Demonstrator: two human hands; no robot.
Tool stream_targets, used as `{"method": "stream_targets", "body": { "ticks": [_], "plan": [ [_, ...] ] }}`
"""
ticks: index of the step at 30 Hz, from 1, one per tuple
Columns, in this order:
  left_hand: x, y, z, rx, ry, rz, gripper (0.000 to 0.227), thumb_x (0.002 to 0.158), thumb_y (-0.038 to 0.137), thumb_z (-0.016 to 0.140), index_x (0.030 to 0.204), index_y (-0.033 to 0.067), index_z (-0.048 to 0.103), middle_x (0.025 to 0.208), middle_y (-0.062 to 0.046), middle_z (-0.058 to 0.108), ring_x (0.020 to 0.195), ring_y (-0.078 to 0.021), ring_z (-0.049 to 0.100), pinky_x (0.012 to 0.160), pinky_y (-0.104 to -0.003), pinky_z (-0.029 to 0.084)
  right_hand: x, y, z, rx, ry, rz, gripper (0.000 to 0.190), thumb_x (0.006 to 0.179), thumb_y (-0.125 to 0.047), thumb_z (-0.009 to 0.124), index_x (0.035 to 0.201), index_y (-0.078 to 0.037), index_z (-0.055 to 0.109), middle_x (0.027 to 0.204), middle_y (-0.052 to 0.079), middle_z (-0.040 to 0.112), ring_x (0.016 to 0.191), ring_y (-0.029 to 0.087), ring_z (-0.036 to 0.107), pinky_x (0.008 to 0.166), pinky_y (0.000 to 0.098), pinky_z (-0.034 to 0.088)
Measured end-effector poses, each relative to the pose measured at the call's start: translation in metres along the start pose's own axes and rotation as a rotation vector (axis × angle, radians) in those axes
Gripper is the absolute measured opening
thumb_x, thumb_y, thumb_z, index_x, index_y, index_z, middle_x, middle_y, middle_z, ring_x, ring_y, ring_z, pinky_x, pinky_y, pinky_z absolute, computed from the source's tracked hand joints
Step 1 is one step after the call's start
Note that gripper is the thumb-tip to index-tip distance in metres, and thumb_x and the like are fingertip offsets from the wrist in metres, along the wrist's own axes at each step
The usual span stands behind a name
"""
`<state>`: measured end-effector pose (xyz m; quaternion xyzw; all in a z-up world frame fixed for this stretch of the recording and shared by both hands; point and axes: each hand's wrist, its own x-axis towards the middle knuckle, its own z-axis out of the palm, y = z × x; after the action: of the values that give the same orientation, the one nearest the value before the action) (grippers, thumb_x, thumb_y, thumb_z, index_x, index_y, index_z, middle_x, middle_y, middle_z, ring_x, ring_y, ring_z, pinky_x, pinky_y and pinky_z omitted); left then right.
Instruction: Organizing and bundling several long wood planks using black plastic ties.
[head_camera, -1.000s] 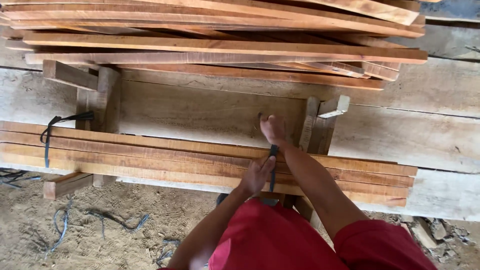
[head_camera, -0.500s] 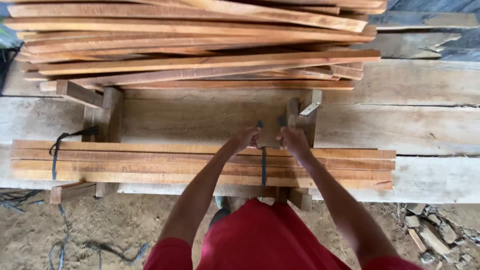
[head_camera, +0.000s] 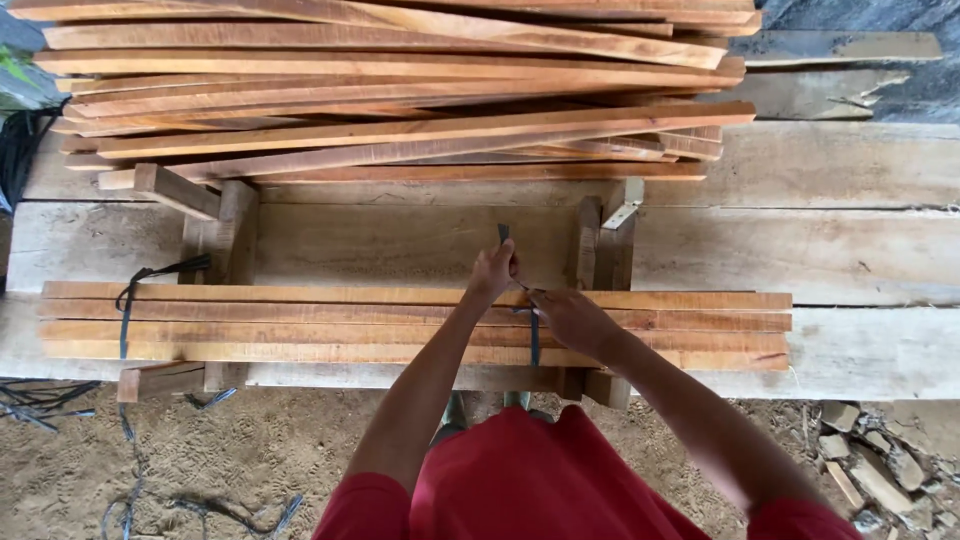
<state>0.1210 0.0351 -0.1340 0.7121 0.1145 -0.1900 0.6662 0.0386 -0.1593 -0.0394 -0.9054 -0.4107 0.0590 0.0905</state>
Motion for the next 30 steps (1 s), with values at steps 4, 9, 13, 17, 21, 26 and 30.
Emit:
{"method": "stream_targets", "body": {
  "ticks": [4,9,13,17,21,26,30],
  "plan": [
    [0.0,-0.042,-0.013,0.798,0.163,0.922,0.055,0.089,0.014,0.052,0.14,0.0069,0.033,0.066,-0.013,0.052,0.05,-0.0323,0.058,0.054,-0.046,0.051,0.005,0.007,0.022,-0.067,-0.039,0.029,0.035,0.105,-0.014,0.052,0.138,-0.002,0.056,0.095,0.012,0.067,0.081,0.026,0.067,0.074,0.0411,0.052],
    [-0.105,0.092,-0.015,0.855,-0.255,0.215,0.038,0.103,0.028,0.036,0.114,0.0004,0.06,0.093,-0.026,0.069,0.096,-0.0462,0.069,0.12,-0.058,0.021,0.006,-0.002,0.003,-0.055,-0.058,0.046,0.04,0.106,-0.014,0.05,0.142,0.001,0.054,0.096,0.013,0.069,0.083,0.027,0.067,0.074,0.0411,0.051],
    [-0.07,0.034,0.01,0.527,-0.075,0.04,0.054,0.104,0.054,0.041,0.098,0.0083,0.069,0.095,-0.023,0.07,0.101,-0.0487,0.067,0.089,-0.058,0.048,0.008,-0.009,-0.022,-0.003,-0.063,0.025,0.039,0.104,-0.01,0.053,0.14,0.004,0.055,0.098,0.014,0.07,0.087,0.029,0.07,0.077,0.0413,0.053],
    [-0.051,0.004,0.019,0.363,0.012,-0.016,0.047,0.103,0.055,0.049,0.099,0.017,0.077,0.092,-0.014,0.072,0.094,-0.0394,0.07,0.081,-0.051,0.052,0.007,-0.021,-0.053,0.226,-0.097,0.062,0.038,0.101,-0.006,0.057,0.135,0.012,0.056,0.102,0.028,0.07,0.091,0.045,0.068,0.081,0.0537,0.054],
    [-0.006,-0.042,0.01,-0.294,-0.121,-0.166,0.035,0.104,0.03,0.062,0.118,-0.0013,0.068,0.097,-0.017,0.072,0.092,-0.0325,0.07,0.068,-0.057,0.066,-0.009,0.002,-0.028,0.721,-0.015,0.235,0.038,0.106,-0.024,0.05,0.115,0.006,0.072,0.102,0.032,0.071,0.095,0.052,0.068,0.084,0.0576,0.053],
    [-0.011,-0.04,0.012,0.471,-0.258,0.189,0.072,0.094,0.04,0.066,0.157,0.0147,0.043,0.155,-0.02,0.048,0.145,-0.0456,0.04,0.121,-0.06,0.028,0.007,-0.005,-0.077,0.968,0.009,0.548,0.044,0.111,-0.027,0.047,0.138,0.003,0.064,0.105,0.025,0.075,0.078,0.038,0.073,0.076,0.0492,0.054],
    [-0.04,0.014,-0.004,0.561,-0.317,0.267,0.04,0.091,0.041,0.068,0.128,0.0265,0.072,0.112,-0.005,0.078,0.119,-0.0335,0.067,0.108,-0.052,0.047,0.031,0.015,-0.051,0.947,0.09,0.485,0.038,0.111,-0.027,0.05,0.126,-0.003,0.075,0.096,0.019,0.078,0.081,0.033,0.075,0.075,0.0445,0.055]
  ]
}}
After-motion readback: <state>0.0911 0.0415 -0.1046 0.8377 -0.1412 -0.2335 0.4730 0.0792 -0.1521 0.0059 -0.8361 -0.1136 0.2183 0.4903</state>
